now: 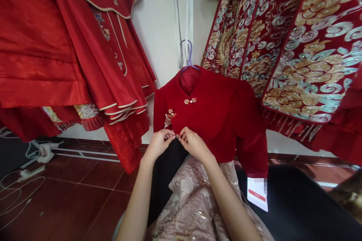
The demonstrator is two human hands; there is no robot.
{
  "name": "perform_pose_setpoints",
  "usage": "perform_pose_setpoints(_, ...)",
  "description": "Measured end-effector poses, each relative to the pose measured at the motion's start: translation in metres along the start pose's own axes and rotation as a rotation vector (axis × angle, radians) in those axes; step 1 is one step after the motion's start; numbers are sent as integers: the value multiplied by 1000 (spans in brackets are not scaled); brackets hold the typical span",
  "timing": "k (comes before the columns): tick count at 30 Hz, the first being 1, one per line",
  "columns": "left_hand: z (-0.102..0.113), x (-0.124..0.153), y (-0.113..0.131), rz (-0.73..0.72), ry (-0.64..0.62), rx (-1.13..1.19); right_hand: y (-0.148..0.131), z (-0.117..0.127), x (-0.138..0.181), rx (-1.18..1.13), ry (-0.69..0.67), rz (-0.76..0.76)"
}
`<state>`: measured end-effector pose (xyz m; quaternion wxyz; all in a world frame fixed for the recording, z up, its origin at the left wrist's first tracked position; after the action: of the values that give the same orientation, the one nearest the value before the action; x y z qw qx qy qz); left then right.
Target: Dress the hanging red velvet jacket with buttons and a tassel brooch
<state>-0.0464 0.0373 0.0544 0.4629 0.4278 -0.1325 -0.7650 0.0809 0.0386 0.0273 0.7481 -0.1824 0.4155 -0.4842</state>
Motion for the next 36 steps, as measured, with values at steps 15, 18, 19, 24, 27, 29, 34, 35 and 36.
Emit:
perform_pose_setpoints(15, -3, 0, -6, -80, 116, 129, 2, -3, -2, -8, -6, 13)
perform_pose_setpoints(18, -4, -1, -7, -74, 115, 145, 0, -3, -1, -2, -1, 15)
perform_pose_setpoints(19, -4, -1, -7, -66, 115, 151, 0, -2, -1, -1, 1, 16)
perform_pose_setpoints(24, -6, -3, -9, -34, 90, 135, -1, -3, -1, 2, -3, 11)
perform_pose_setpoints(27, -6, -3, -6, -41, 66, 79, -3, -3, -1, 15, -1, 21)
perform_pose_setpoints(29, -6, -4, -6, -31, 65, 67, -5, -2, 0, 25, 0, 18)
perform_pose_setpoints(34, -7, -6, -7, -46, 62, 44, -7, -2, 1, 34, 6, 13)
perform_pose_setpoints(35, -7, -6, -6, -54, 65, 39, -8, -2, 1, 32, 10, 19)
perform_pose_setpoints(36, -7, -5, -6, -57, 66, 41, -8, -2, 1, 27, 13, 25)
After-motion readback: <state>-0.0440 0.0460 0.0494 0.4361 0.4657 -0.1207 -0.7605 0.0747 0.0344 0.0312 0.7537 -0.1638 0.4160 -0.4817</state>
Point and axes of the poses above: each hand's wrist, its own x-axis away from the middle knuckle, its own z-axis out of the back of the hand, y = z × x, the point moved 10 cm from there along -x, towards the middle knuckle, and after that the axes turned 6 degrees about y, right-handed, at the moved point
